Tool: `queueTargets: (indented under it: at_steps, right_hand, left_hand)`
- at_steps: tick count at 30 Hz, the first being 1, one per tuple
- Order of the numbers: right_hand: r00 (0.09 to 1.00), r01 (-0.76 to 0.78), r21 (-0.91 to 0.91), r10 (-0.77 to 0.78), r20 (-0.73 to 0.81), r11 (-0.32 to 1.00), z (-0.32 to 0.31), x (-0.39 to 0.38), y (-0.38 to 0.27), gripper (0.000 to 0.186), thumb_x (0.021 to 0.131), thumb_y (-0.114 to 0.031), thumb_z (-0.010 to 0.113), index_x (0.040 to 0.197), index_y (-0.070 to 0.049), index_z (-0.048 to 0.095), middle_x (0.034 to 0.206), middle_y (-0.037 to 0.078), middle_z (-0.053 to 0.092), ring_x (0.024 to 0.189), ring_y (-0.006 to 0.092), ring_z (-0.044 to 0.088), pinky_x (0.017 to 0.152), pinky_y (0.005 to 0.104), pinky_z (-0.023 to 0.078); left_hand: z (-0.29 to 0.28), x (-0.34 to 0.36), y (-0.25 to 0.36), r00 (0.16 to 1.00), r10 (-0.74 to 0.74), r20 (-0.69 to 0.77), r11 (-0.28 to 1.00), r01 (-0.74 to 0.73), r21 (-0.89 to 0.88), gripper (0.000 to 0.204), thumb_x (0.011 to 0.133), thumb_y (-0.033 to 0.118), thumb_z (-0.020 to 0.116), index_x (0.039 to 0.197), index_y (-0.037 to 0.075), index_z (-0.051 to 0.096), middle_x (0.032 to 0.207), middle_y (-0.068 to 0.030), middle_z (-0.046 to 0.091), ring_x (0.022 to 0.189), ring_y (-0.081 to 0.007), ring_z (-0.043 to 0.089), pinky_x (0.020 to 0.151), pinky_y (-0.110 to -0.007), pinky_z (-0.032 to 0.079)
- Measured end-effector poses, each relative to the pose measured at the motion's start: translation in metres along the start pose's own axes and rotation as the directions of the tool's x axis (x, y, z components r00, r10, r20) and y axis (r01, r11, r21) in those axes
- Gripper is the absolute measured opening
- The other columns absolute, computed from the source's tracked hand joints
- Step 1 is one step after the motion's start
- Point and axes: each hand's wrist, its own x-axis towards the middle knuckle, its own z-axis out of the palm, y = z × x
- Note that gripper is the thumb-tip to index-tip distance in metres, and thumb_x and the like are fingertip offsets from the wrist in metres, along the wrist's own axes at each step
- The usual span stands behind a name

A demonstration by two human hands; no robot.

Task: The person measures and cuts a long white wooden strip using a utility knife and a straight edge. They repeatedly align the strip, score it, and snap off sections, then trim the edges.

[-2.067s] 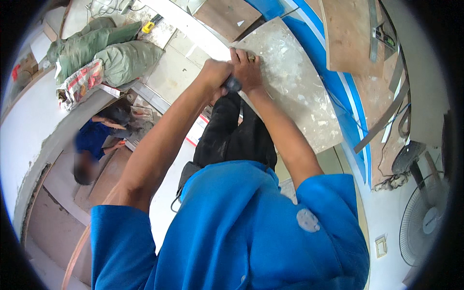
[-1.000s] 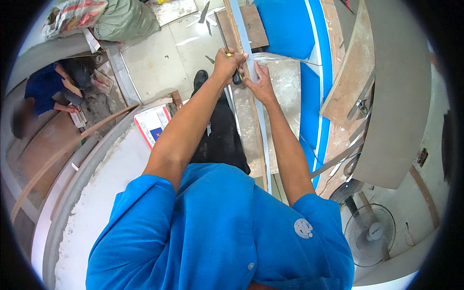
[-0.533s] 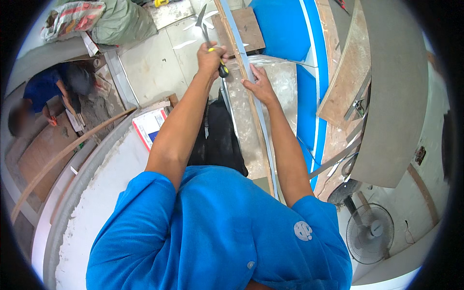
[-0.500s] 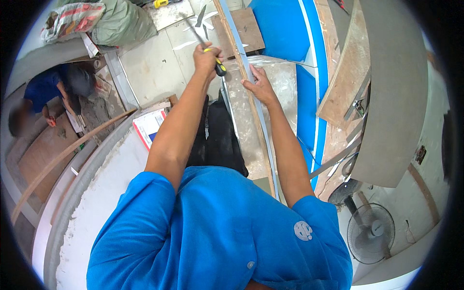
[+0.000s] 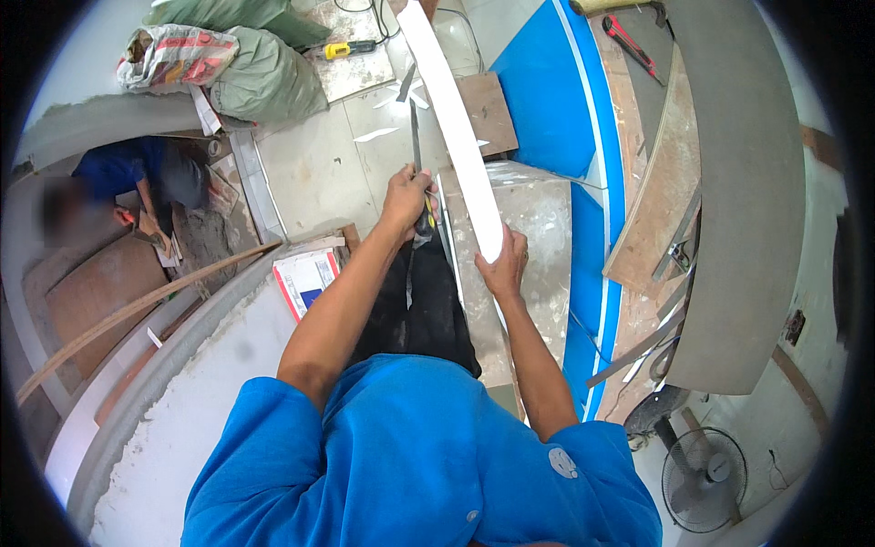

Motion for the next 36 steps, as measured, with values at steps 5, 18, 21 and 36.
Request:
queueTargets:
  at_steps: [5, 18, 21, 36]
  right_hand:
    - [0.999, -0.042, -0.023, 0.042, 0.025, 0.999, 0.001, -0.027, 0.013, 0.084, 0.072, -0.026, 0.087, 0.141, -0.008, 0.044, 0.124, 0.018, 0.049, 0.116, 0.0390, 0.050, 0.099, 0.0492, 0.042]
    - [0.985, 0.025, -0.293, -0.073, -0.154, 0.956, 0.032, 0.049, 0.002, 0.053, 0.095, -0.036, 0.061, 0.142, -0.012, 0.050, 0.124, 0.012, 0.050, 0.120, 0.0316, 0.049, 0.101, 0.0530, 0.033]
    - [0.986, 0.014, -0.347, -0.072, -0.153, 0.938, 0.036, 0.048, 0.001, 0.052, 0.094, -0.034, 0.061, 0.142, -0.014, 0.052, 0.121, 0.011, 0.050, 0.116, 0.0291, 0.049, 0.099, 0.0502, 0.034]
    - [0.981, 0.055, -0.361, -0.119, -0.156, 0.931, 0.022, 0.048, -0.003, 0.051, 0.091, -0.030, 0.065, 0.139, -0.018, 0.056, 0.117, 0.008, 0.053, 0.112, 0.0284, 0.052, 0.096, 0.0492, 0.037]
  left_hand:
    - [-0.004, 0.015, 0.030, 0.998, -0.062, 0.030, 0.998, 0.061, 0.034, 0.016, 0.097, 0.009, 0.053, 0.108, -0.003, 0.053, 0.079, -0.0084, 0.058, 0.050, -0.0139, 0.055, 0.042, -0.030, 0.049]
    - [-0.010, 0.030, 0.141, 0.989, -0.135, 0.057, 0.986, 0.129, 0.106, 0.006, 0.095, 0.009, 0.054, 0.098, 0.003, 0.054, 0.078, -0.0093, 0.057, 0.059, -0.0176, 0.058, 0.048, -0.034, 0.052]
    - [-0.002, 0.042, 0.174, 0.988, -0.122, 0.096, 0.981, 0.106, 0.161, 0.008, 0.092, 0.005, 0.057, 0.097, 0.000, 0.053, 0.077, -0.0086, 0.057, 0.060, -0.0173, 0.059, 0.051, -0.036, 0.054]
    - [0.038, 0.050, 0.146, 0.978, -0.204, -0.033, 0.928, 0.204, 0.313, 0.004, 0.084, 0.000, 0.055, 0.087, 0.000, 0.058, 0.073, -0.0135, 0.059, 0.058, -0.0241, 0.060, 0.050, -0.043, 0.052]
